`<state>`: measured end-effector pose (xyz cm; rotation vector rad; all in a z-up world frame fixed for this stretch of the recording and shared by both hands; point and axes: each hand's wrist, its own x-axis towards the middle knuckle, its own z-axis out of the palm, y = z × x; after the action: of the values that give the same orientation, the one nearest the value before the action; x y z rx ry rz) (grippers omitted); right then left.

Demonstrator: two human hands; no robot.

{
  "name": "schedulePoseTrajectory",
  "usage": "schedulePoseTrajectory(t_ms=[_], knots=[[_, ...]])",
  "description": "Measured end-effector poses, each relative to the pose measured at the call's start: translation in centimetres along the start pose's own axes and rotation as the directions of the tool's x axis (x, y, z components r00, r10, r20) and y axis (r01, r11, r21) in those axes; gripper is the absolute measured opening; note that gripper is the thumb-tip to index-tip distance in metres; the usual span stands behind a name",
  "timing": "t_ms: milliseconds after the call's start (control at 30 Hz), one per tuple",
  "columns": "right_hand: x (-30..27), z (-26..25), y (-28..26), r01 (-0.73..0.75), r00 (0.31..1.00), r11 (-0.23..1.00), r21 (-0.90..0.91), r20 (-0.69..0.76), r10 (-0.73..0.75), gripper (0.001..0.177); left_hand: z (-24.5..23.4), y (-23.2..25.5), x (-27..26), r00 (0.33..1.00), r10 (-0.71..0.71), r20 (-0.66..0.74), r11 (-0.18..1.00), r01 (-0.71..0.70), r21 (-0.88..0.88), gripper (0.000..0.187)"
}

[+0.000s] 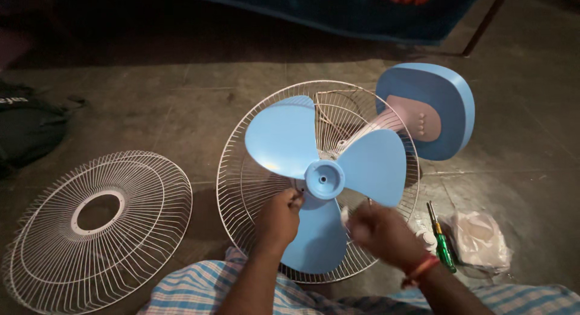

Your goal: The person reassembles an electric fan by attaching the fan blades to the motor hub, securing them with a nut, and wiping the blades with a cloth. The fan cage and other parts remain nearby on the floor.

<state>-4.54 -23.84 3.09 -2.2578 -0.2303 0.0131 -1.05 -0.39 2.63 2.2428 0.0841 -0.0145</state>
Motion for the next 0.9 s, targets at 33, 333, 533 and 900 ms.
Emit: schedulePoseTrajectory(t_ms=[33, 333, 533, 900], knots=[[0.5, -0.2, 0.2, 0.113, 0.971, 0.993, -0.015, -0.209, -0.114, 0.005, -0.3, 0.1, -0.1, 1.0, 0.008, -0.003, 1.0, -0.008, -0.002, 0.019], [6.3, -1.6, 3.4, 0.007, 0.798, 0.972, -0.235, -0.584, -0.147, 0.03, -0.9, 1.6, -0.3, 0.991, -0.116, 0.065, 0.993, 0.114, 0.034, 0.025], [6.9, 1.5, 0.8, 0.12, 0.847, 0.978, -0.169, -0.497, -0.19, 0.03, -1.3, 2.3, -0.2, 0.989, -0.124, 0.076, 0.99, 0.118, 0.077, 0.024], [9.4, -0.4, 0.7, 0.211, 0.775, 0.904, -0.373, -0.499, -0.387, 0.018, -1.8, 3.3, -0.4, 0.976, -0.181, 0.121, 0.981, 0.17, 0.096, 0.025]])
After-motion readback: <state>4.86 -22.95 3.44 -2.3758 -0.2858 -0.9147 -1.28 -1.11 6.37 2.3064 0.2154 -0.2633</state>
